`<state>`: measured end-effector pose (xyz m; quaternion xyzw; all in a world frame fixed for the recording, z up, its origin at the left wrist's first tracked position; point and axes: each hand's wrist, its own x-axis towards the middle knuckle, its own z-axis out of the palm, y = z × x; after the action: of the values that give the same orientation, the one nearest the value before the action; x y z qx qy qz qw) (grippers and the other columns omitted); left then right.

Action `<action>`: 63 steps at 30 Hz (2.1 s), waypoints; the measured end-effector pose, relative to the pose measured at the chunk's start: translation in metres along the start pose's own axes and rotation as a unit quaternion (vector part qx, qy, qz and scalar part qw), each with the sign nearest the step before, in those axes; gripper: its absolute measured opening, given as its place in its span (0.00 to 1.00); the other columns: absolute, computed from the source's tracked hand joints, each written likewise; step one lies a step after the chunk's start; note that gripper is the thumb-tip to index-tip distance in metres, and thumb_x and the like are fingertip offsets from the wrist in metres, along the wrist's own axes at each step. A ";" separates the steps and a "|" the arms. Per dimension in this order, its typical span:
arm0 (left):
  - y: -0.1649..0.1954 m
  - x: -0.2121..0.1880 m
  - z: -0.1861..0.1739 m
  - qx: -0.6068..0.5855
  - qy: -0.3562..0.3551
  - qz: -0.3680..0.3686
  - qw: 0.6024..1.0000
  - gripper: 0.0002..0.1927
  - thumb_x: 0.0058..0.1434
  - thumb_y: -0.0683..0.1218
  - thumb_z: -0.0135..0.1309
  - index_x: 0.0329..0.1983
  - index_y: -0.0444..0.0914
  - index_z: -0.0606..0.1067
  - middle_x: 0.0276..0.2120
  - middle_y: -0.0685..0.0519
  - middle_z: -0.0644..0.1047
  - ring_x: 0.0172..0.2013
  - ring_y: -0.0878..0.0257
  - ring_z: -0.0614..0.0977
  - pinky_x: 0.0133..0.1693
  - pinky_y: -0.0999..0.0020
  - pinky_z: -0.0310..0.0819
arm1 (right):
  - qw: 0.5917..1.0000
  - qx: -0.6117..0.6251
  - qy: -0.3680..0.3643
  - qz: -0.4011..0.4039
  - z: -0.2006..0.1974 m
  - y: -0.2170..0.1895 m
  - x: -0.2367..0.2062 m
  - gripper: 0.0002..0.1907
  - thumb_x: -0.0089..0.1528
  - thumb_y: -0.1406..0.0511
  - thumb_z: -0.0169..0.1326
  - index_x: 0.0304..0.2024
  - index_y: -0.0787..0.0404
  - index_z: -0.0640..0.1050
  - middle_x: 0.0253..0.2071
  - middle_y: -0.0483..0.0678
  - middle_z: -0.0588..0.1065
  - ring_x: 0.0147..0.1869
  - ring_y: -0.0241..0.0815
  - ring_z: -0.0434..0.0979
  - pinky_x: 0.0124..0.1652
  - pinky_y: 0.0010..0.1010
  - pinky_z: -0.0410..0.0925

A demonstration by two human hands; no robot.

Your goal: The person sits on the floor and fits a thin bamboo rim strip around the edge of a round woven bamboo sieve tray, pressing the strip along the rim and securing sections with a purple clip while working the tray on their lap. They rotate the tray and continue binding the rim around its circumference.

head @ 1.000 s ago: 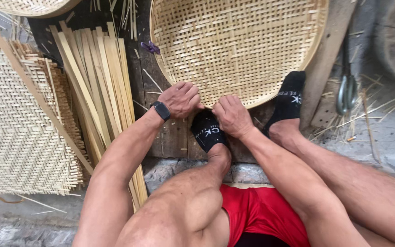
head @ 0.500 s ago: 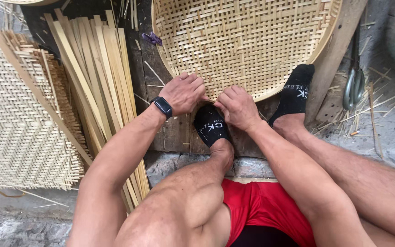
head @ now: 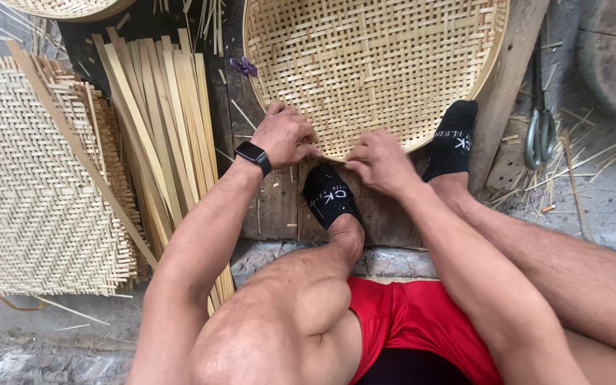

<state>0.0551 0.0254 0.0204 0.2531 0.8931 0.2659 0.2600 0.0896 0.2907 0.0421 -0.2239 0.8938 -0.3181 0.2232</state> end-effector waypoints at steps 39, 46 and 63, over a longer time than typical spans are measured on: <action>0.023 -0.014 0.054 -0.591 0.302 -0.440 0.605 0.16 0.66 0.47 0.58 0.51 0.34 0.72 0.38 0.44 0.79 0.31 0.58 0.80 0.33 0.61 0.79 | 0.994 0.006 0.072 0.087 -0.029 0.004 -0.006 0.14 0.60 0.55 0.65 0.39 0.57 0.83 0.37 0.49 0.79 0.44 0.51 0.78 0.47 0.44 0.70; 0.051 0.001 0.089 -0.682 0.267 -0.428 0.529 0.14 0.67 0.45 0.54 0.49 0.30 0.69 0.41 0.41 0.82 0.37 0.54 0.87 0.36 0.62 0.86 | 0.993 -0.001 0.027 0.113 -0.017 0.018 -0.003 0.16 0.54 0.51 0.68 0.33 0.54 0.85 0.35 0.48 0.76 0.50 0.51 0.71 0.54 0.46 0.58; 0.065 -0.009 0.058 -0.690 0.230 -0.453 0.515 0.23 0.64 0.43 0.58 0.56 0.30 0.62 0.46 0.39 0.78 0.41 0.50 0.86 0.41 0.58 0.87 | 0.689 0.436 0.376 0.442 0.027 0.010 -0.025 0.20 0.63 0.67 0.62 0.51 0.61 0.65 0.43 0.46 0.69 0.44 0.44 0.73 0.45 0.44 0.72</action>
<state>0.1173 0.0872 0.0206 -0.5146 0.4511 0.6939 0.2241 0.1216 0.2983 0.0233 0.4571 0.6596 -0.5939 0.0560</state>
